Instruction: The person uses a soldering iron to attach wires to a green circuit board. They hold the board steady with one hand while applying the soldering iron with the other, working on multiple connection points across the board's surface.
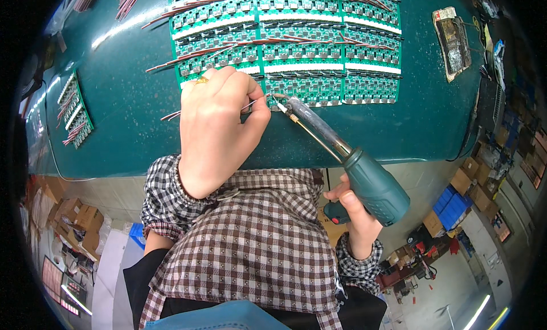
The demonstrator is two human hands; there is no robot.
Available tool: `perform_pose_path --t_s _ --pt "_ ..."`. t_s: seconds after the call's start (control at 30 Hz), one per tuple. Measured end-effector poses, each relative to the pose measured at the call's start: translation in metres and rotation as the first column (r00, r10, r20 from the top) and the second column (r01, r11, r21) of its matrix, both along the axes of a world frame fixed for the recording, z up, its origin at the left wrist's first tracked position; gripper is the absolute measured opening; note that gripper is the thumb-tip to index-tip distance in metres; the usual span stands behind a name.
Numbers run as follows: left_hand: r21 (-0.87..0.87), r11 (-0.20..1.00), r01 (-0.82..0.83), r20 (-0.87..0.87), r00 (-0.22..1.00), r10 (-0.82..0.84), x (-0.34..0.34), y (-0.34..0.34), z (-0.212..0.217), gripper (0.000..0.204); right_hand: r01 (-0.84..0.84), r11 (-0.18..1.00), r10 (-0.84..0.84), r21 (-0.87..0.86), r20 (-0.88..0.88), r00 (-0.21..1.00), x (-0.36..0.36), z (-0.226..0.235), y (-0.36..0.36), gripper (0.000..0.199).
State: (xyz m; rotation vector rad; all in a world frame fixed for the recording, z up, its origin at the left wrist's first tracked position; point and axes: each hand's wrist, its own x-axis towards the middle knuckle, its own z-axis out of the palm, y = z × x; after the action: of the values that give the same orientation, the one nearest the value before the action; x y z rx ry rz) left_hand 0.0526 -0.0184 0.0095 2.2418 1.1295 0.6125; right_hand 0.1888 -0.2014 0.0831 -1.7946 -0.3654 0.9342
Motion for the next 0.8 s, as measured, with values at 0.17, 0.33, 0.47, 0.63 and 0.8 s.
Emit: perform_pose_path --t_s 0.17,0.33,0.47,0.63,0.8 --pt "0.017 1.0 -0.006 0.004 1.0 0.006 0.0005 -0.0006 -0.0014 0.014 -0.027 1.0 0.026 0.002 0.021 0.999 -0.0004 0.0003 0.0009 0.035" --pt "-0.016 1.0 -0.005 -0.006 1.0 0.005 -0.001 0.0004 0.0004 0.014 -0.044 0.995 0.053 -0.09 0.097 0.994 -0.0039 0.0012 0.0063 0.044" --pt "-0.005 1.0 -0.011 -0.001 1.0 0.011 -0.0002 -0.0003 -0.0008 0.014 -0.039 0.993 0.048 -0.112 0.083 0.995 -0.0042 0.0029 0.005 0.044" --pt "-0.005 1.0 -0.011 0.004 1.0 0.011 -0.0005 0.0 -0.0004 0.014 -0.035 0.994 0.046 -0.105 0.098 0.994 -0.0048 0.0018 0.0055 0.045" --pt "0.001 1.0 -0.016 0.01 1.0 0.016 -0.0001 -0.0002 -0.0016 0.015 -0.032 0.994 0.041 -0.103 0.086 0.995 -0.0064 0.0027 0.0069 0.045"
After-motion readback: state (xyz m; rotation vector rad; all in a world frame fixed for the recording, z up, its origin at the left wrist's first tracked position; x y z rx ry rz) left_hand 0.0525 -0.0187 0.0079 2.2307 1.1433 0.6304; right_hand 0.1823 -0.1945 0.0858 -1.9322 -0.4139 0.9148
